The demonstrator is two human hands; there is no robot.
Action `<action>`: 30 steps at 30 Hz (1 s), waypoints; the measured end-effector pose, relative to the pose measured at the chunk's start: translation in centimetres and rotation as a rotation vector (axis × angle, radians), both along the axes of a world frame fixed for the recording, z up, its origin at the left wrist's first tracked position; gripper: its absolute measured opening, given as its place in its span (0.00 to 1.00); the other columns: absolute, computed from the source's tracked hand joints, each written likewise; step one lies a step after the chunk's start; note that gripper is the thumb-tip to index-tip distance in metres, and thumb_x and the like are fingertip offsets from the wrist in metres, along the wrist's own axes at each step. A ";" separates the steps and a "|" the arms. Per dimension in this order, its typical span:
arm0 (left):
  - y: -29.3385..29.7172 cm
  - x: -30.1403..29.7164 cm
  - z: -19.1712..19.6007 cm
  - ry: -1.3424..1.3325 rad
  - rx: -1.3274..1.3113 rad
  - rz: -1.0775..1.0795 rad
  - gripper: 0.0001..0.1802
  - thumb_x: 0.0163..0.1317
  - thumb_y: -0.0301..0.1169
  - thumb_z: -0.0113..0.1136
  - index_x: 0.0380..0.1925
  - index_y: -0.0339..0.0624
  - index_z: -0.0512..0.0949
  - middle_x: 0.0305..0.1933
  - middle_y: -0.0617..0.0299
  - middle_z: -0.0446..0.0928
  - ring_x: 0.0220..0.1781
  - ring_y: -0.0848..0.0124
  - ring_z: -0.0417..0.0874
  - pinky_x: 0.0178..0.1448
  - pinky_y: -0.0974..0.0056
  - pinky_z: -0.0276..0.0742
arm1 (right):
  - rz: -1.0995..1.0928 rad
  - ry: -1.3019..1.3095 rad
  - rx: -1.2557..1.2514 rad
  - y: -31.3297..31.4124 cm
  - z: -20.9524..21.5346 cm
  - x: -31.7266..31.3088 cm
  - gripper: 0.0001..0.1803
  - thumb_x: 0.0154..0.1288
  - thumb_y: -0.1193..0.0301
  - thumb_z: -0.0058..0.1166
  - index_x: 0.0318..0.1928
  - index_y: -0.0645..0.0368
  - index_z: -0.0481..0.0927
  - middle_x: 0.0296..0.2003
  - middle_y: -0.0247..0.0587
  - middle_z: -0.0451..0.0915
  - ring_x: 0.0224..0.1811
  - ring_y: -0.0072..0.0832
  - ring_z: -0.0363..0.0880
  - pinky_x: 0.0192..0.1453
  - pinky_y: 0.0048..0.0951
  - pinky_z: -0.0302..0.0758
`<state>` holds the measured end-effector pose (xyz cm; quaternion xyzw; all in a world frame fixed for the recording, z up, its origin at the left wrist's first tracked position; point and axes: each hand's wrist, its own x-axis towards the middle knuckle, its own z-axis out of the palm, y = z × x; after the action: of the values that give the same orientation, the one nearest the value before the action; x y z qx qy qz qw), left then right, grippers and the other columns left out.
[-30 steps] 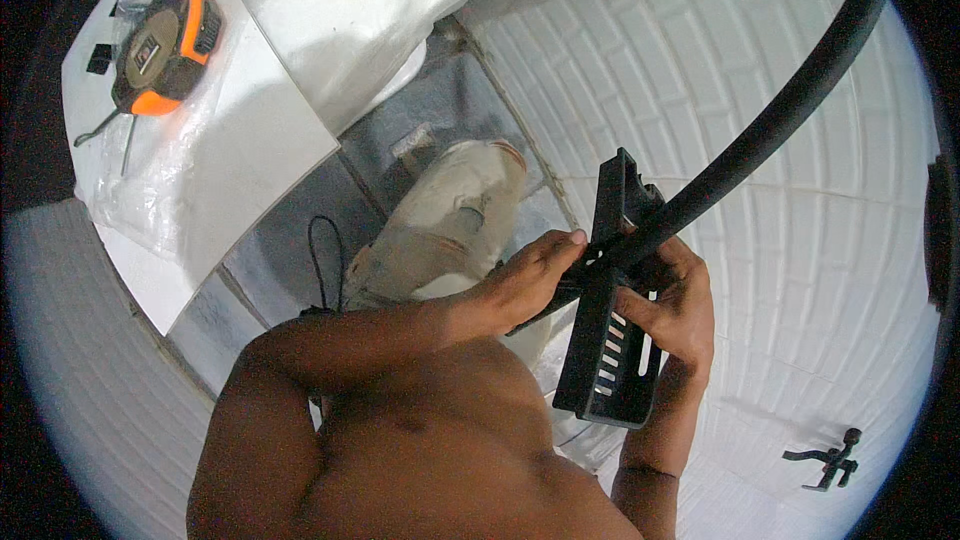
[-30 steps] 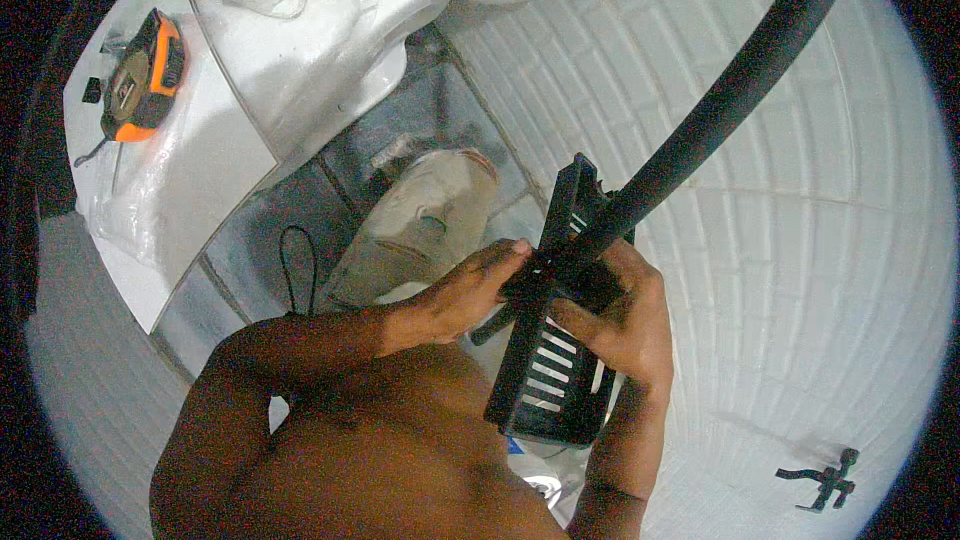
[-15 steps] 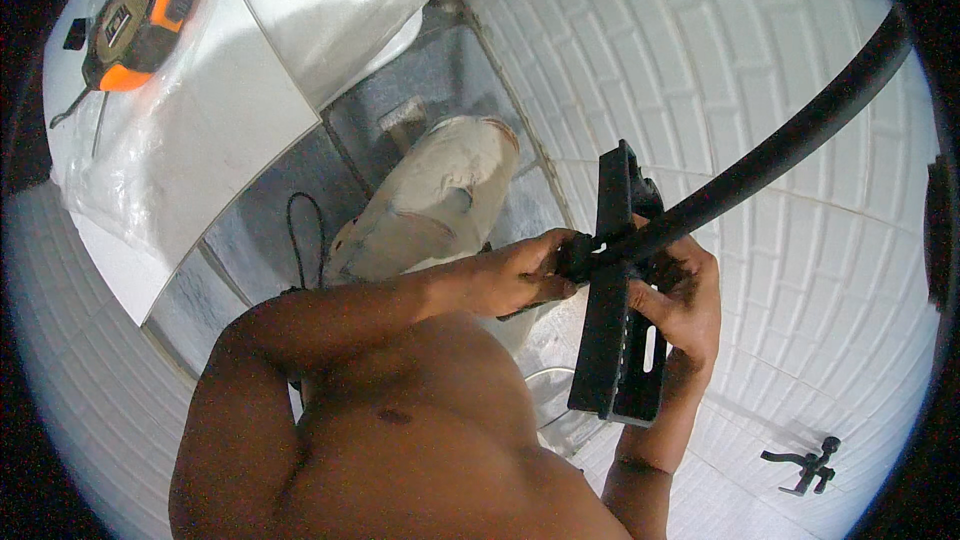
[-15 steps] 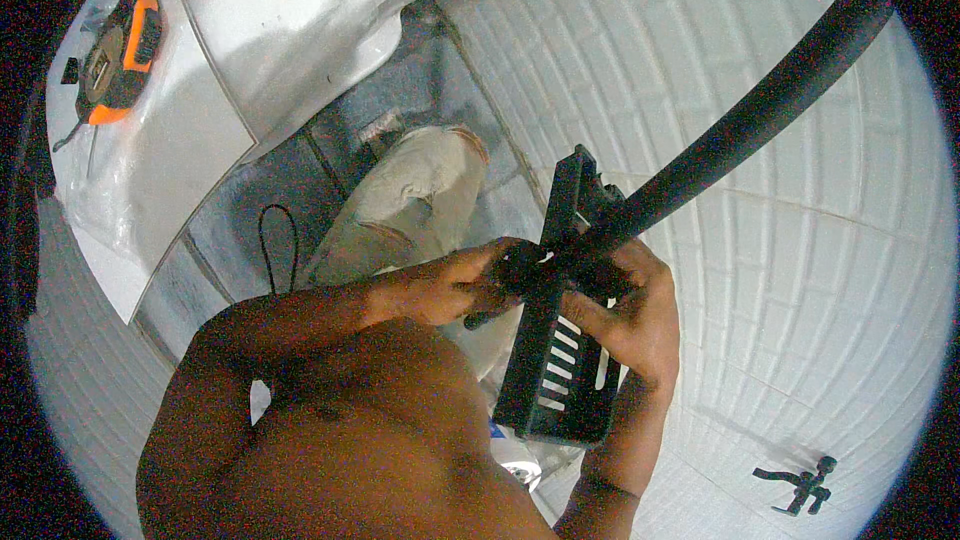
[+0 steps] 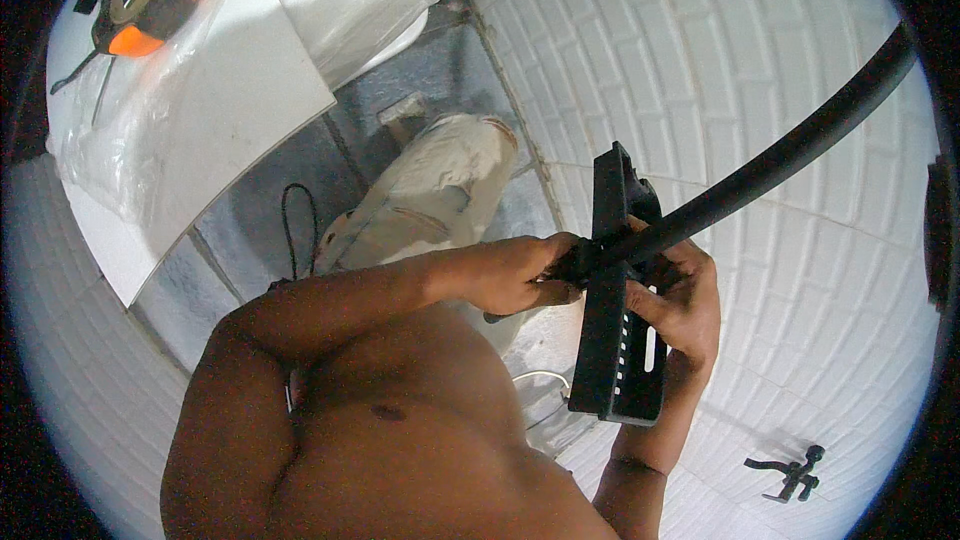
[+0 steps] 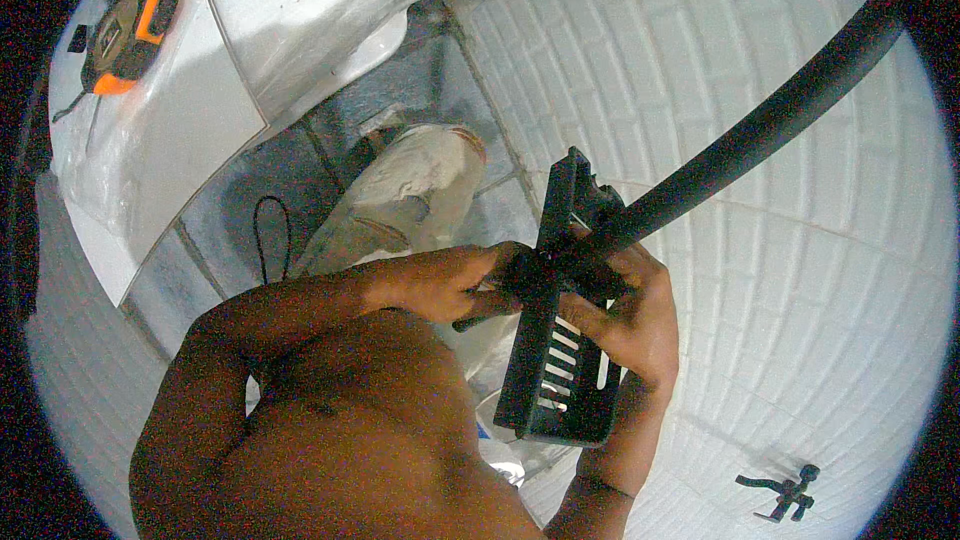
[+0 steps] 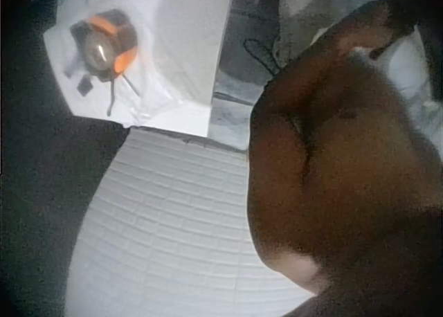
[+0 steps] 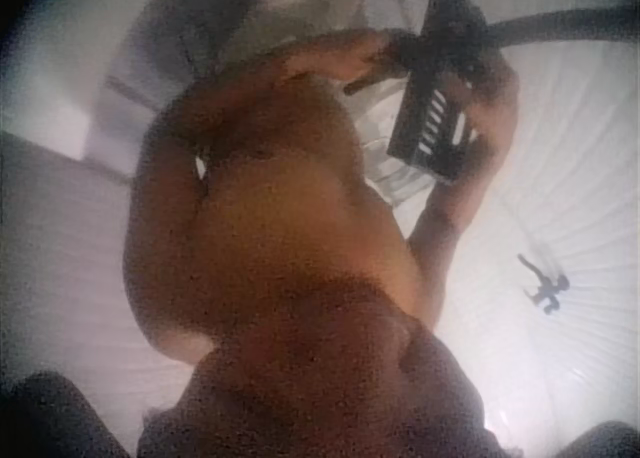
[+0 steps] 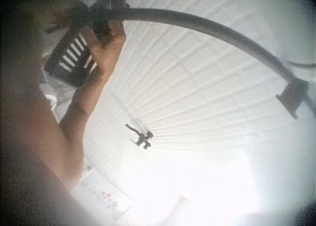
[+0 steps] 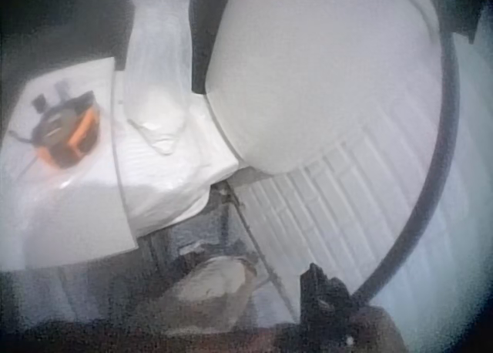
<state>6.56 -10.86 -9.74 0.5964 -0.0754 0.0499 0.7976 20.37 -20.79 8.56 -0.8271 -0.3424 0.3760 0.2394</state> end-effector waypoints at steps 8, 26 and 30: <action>0.1 -0.5 0.7 -0.050 0.028 0.050 0.25 0.71 0.41 0.57 0.56 0.31 0.66 0.42 0.41 0.81 0.47 0.48 0.84 0.50 0.49 0.77 | 0.014 0.002 -0.008 0.5 0.6 -0.6 0.31 0.50 0.78 0.72 0.58 0.68 0.78 0.47 0.39 0.81 0.46 0.26 0.83 0.50 0.29 0.80; -0.6 -0.6 -0.4 -0.017 -0.216 0.036 0.30 0.68 0.36 0.64 0.62 0.31 0.64 0.47 0.53 0.80 0.48 0.67 0.81 0.55 0.61 0.76 | 0.037 -0.038 0.030 0.0 0.5 -0.8 0.30 0.52 0.80 0.69 0.58 0.68 0.78 0.47 0.40 0.81 0.46 0.26 0.82 0.48 0.27 0.79; -0.9 -0.3 -0.1 -0.008 -0.316 0.057 0.28 0.66 0.33 0.66 0.60 0.31 0.68 0.45 0.57 0.81 0.48 0.70 0.81 0.55 0.62 0.76 | 0.039 -0.038 0.012 0.2 0.7 -0.8 0.29 0.52 0.77 0.70 0.57 0.68 0.79 0.46 0.41 0.81 0.44 0.26 0.82 0.47 0.27 0.79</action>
<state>6.23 -11.78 -9.86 0.4650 -0.0530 0.0862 0.8795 19.56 -20.59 9.28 -0.8260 -0.3651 0.3626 0.2303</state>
